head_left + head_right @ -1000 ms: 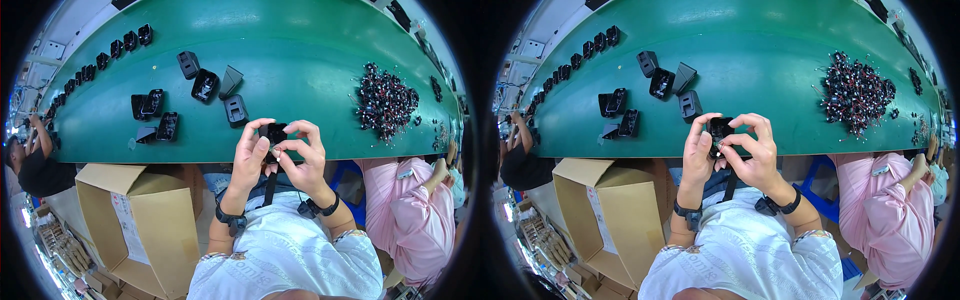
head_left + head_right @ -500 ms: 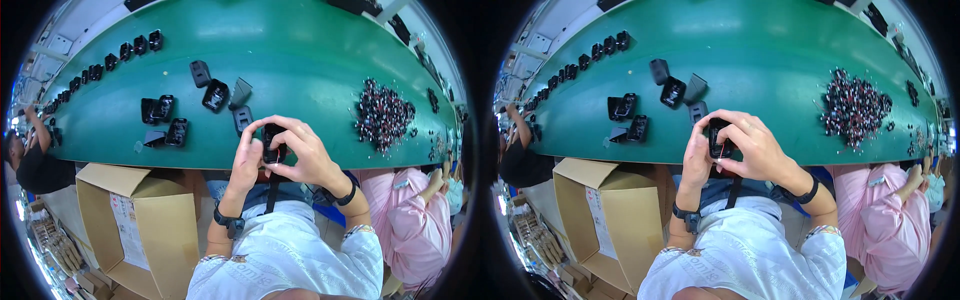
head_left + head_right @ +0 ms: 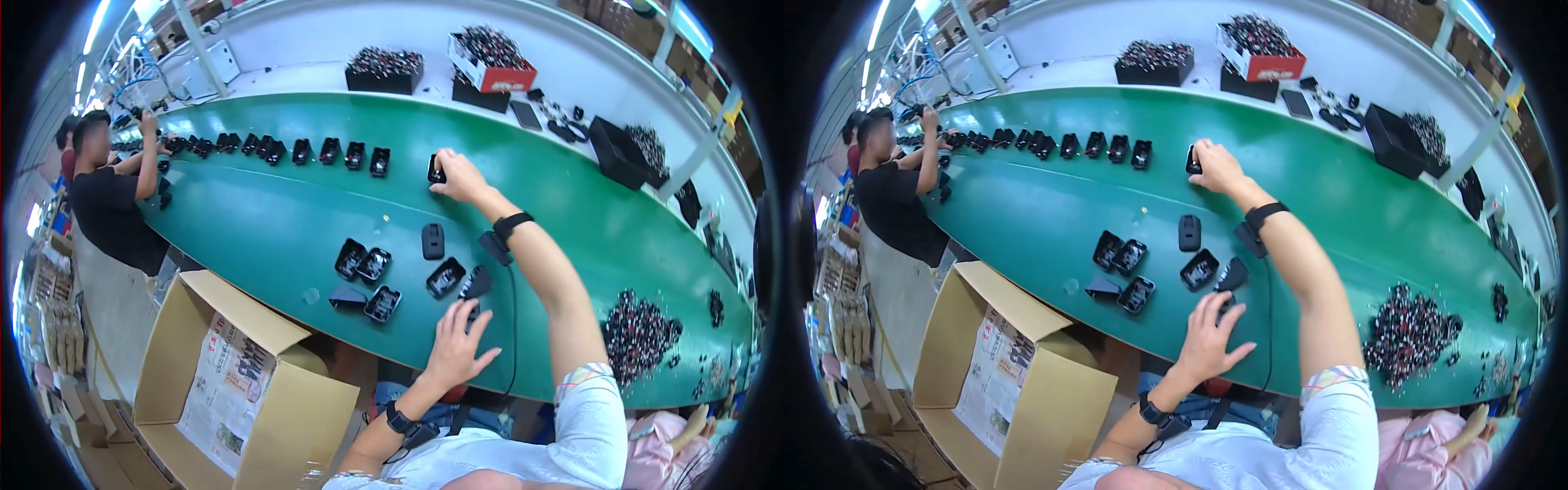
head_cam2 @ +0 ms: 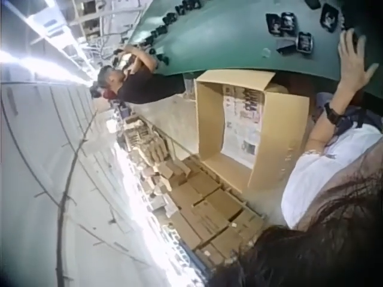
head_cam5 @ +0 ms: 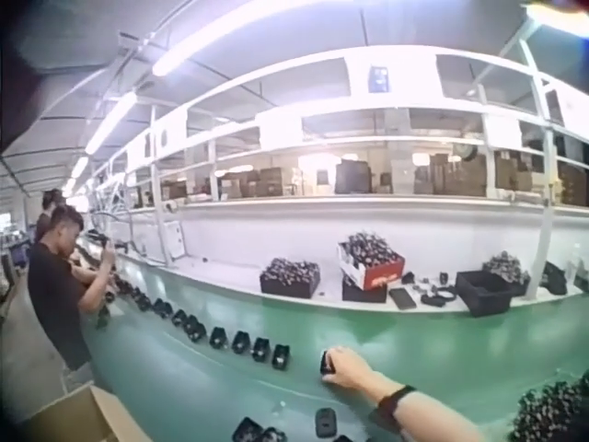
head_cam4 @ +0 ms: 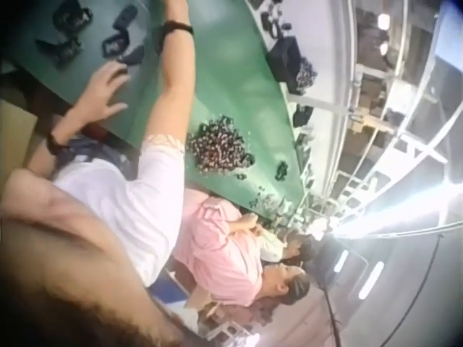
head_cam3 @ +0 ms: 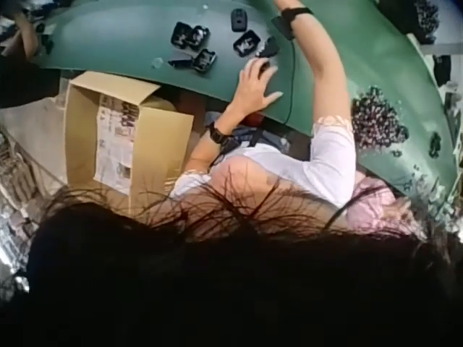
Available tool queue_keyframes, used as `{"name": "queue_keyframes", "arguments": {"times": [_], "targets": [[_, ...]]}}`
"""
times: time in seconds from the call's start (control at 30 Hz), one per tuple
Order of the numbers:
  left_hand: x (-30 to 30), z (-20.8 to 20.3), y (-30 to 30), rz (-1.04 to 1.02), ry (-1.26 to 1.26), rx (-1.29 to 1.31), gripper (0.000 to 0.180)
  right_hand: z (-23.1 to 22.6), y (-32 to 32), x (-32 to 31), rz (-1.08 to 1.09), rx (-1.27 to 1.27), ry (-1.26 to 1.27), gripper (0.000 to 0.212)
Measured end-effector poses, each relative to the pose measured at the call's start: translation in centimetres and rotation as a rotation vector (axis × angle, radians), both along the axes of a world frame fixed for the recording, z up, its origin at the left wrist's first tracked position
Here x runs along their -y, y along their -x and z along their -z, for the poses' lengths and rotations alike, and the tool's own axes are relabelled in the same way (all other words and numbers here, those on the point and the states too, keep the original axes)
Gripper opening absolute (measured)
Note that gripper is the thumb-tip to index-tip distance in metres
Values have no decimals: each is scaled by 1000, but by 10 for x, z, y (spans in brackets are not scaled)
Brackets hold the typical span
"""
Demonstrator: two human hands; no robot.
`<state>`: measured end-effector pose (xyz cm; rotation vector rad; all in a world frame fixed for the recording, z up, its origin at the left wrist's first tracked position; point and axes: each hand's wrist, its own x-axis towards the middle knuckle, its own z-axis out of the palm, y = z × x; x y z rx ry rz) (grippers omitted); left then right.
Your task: Assembling small black plastic components by hand on a factory assembly line.
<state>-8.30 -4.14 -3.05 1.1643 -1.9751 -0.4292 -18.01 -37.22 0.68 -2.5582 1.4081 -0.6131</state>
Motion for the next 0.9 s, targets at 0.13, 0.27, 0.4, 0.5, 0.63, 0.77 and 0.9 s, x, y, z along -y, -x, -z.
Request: {"name": "queue_keyframes", "arguments": {"times": [0.13,0.27,0.4,0.5,0.63,0.77,0.9], "targets": [[-3,7,0,34,-23,24,47,21,-36,33,-10,20,36,52],[-3,9,1,27,-48,45,42,19,-62,28,-28,-42,-50,57],[-3,9,1,63,-61,-16,43,9,-28,21,-45,51,15,58],[-3,9,2,18,-66,-180,47,-22,29,-25,-121,75,-3,40],[2,7,-1,-32,-18,-247,47,-72,116,-143,-74,-25,-193,32],[1,2,-3,-38,4,-125,29,-104,212,-270,192,-140,-200,27],[0,4,1,25,36,-19,29,-96,280,-385,584,-247,-78,28]]}}
